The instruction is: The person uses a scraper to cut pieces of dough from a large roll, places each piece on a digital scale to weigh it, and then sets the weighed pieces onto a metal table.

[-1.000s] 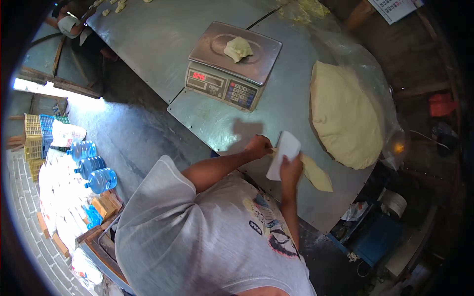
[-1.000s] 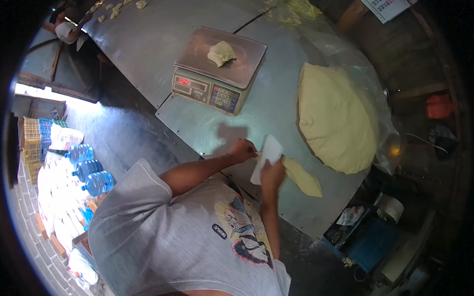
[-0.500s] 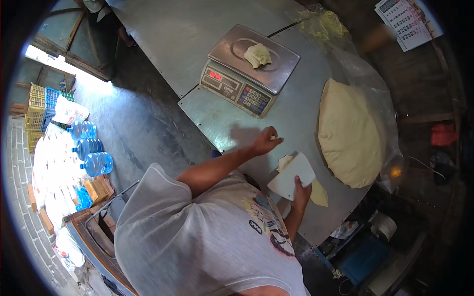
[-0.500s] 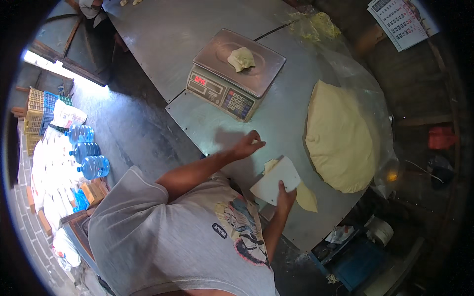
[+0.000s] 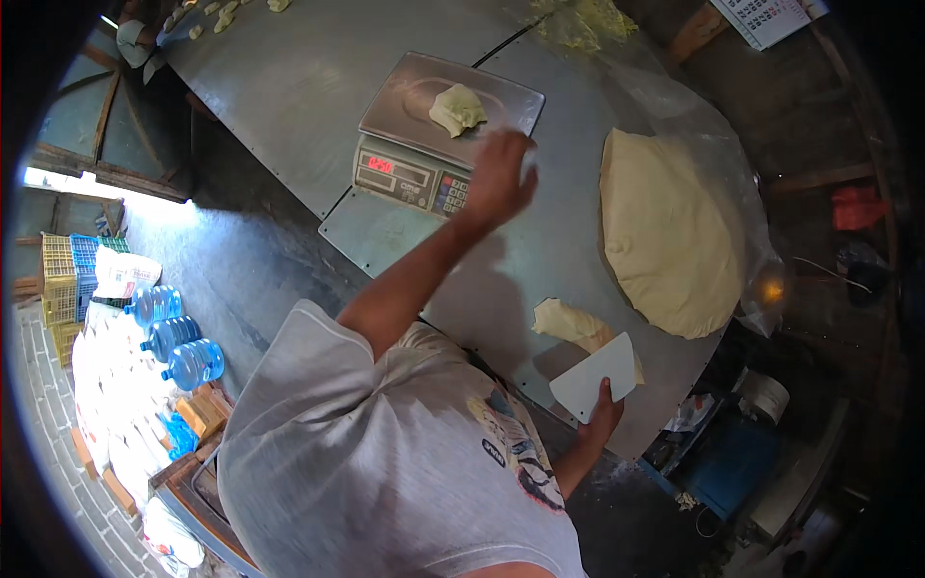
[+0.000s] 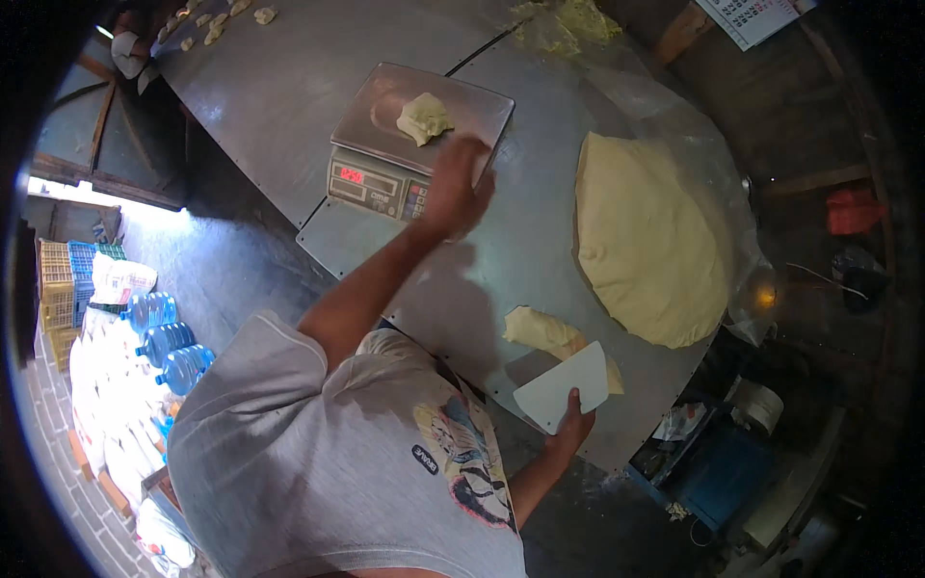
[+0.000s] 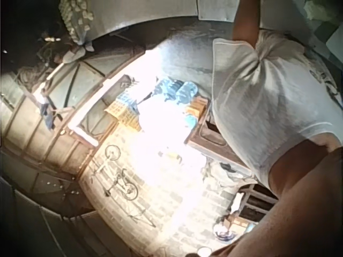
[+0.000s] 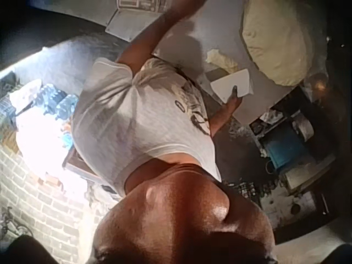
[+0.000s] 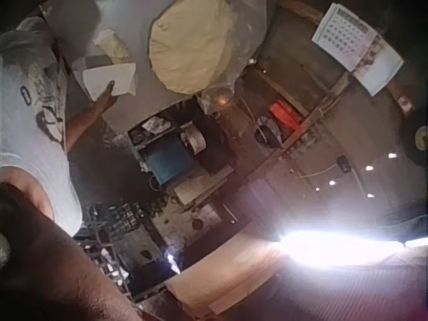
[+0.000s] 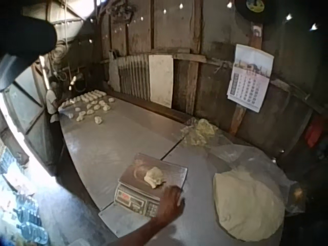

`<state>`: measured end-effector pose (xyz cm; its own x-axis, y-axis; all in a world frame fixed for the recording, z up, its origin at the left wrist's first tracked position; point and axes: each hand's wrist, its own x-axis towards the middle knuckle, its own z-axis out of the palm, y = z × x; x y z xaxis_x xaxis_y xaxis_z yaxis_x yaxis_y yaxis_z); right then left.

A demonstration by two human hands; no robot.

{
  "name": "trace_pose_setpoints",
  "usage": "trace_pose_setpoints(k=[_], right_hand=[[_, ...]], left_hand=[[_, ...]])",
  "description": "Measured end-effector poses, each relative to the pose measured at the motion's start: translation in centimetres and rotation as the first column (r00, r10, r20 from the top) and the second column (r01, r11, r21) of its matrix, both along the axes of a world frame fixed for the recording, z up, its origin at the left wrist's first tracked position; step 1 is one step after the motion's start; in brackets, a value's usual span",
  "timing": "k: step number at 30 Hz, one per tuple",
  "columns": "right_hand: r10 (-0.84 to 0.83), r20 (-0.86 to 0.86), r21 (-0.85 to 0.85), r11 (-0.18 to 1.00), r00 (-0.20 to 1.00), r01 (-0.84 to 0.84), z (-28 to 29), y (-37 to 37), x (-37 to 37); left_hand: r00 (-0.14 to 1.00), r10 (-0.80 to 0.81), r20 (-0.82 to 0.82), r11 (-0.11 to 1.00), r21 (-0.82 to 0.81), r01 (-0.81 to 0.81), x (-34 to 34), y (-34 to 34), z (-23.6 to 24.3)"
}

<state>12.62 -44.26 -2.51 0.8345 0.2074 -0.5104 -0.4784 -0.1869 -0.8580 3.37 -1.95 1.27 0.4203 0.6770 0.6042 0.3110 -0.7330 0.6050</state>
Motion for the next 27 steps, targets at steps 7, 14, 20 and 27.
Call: trace_pose_setpoints(k=[7,14,20,27], right_hand=[[0.027,-0.003,0.107,0.994,1.0,-0.026,-1.3,1.5,-0.9],[0.027,-0.016,0.255,0.967,1.0,-0.022,-0.1,6.1,-1.3],[0.006,-0.008,0.318,0.948,1.0,-0.003,1.3,10.5,-1.4],[0.042,-0.028,0.384,0.923,0.999,-0.028,1.8,12.8,-0.3]], left_hand=[[0.839,0.277,-0.468,0.95,0.004,-0.312,-2.4,14.6,-6.2],[0.905,0.338,0.259,0.659,-0.752,-0.031,-7.7,24.5,-4.2],[0.339,-0.259,0.904,0.91,0.111,0.4,-18.3,20.3,26.1],[0.255,0.959,0.122,0.092,0.719,-0.689,-28.5,32.4,32.2]])
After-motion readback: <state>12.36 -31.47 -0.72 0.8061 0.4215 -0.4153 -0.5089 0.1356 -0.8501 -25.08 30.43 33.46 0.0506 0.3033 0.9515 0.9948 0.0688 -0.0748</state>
